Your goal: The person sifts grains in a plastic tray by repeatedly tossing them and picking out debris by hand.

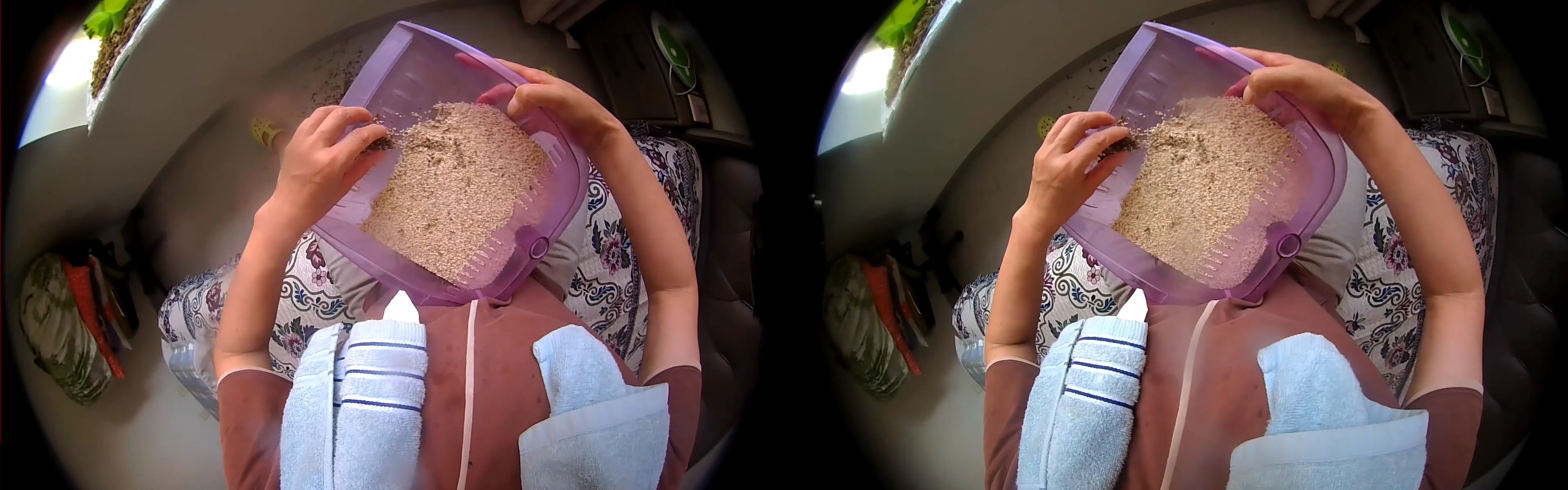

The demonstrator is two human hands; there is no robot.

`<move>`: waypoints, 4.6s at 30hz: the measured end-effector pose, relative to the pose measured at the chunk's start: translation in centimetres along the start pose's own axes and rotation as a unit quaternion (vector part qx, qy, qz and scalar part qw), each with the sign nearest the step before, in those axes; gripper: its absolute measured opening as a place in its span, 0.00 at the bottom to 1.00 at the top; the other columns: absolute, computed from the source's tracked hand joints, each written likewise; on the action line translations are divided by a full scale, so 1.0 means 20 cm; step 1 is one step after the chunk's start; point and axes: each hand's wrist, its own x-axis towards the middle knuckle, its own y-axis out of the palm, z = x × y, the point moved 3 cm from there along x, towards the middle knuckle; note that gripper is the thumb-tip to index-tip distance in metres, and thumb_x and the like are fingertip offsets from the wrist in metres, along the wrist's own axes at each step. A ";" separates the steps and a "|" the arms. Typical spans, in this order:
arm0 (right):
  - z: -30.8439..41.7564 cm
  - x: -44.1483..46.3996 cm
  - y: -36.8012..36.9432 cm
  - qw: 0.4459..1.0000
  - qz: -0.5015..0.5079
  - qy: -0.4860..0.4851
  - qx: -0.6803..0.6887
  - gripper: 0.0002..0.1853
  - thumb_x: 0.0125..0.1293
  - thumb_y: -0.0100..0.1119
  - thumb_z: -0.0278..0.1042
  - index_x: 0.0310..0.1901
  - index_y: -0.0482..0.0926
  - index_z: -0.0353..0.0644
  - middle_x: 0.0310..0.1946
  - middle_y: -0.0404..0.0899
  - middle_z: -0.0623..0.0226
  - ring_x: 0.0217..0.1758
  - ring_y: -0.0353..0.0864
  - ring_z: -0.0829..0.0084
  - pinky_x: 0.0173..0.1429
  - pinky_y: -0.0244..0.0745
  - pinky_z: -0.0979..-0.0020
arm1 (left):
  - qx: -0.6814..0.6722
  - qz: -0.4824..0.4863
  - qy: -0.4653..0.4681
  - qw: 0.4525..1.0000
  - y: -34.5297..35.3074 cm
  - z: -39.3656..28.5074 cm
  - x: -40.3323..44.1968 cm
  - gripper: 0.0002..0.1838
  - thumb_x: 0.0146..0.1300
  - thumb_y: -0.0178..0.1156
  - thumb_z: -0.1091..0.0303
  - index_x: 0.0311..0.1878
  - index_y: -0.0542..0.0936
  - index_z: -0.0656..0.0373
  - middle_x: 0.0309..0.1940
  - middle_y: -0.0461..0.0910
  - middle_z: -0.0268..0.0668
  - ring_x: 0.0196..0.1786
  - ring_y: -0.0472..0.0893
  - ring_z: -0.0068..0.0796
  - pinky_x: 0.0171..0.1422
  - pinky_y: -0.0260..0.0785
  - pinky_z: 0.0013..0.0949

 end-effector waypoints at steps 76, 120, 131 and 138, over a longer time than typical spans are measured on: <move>-0.02 -0.04 -0.01 0.999 -0.027 0.007 -0.017 0.46 0.45 0.55 0.39 0.73 0.61 0.55 0.51 0.75 0.56 0.44 0.77 0.73 0.50 0.76 0.73 | -0.070 -0.012 -0.052 0.996 0.00 0.14 0.06 0.08 0.55 0.67 0.74 0.39 0.83 0.56 0.40 0.81 0.33 0.41 0.81 0.32 0.44 0.76 0.32; -0.02 -0.03 0.00 1.000 -0.009 0.001 -0.013 0.44 0.47 0.54 0.37 0.73 0.61 0.53 0.50 0.76 0.58 0.43 0.77 0.76 0.48 0.75 0.74 | -0.161 0.009 -0.119 0.980 -0.05 -0.09 0.07 0.07 0.58 0.66 0.74 0.40 0.84 0.57 0.35 0.82 0.33 0.34 0.83 0.25 0.35 0.75 0.28; -0.02 -0.07 0.00 0.999 -0.009 -0.010 0.044 0.39 0.53 0.54 0.34 0.71 0.64 0.50 0.51 0.74 0.61 0.42 0.74 0.79 0.45 0.71 0.79 | -0.141 0.103 -0.065 0.982 0.12 -0.23 0.21 0.05 0.56 0.67 0.69 0.36 0.83 0.56 0.31 0.81 0.36 0.31 0.82 0.37 0.36 0.75 0.35; -0.08 -0.12 -0.08 0.996 -0.005 -0.005 0.088 0.47 0.45 0.56 0.36 0.74 0.59 0.52 0.53 0.75 0.57 0.50 0.77 0.71 0.56 0.73 0.71 | -0.181 0.099 -0.069 0.976 0.11 -0.24 0.23 0.04 0.57 0.67 0.68 0.33 0.81 0.56 0.29 0.82 0.35 0.28 0.82 0.36 0.32 0.75 0.33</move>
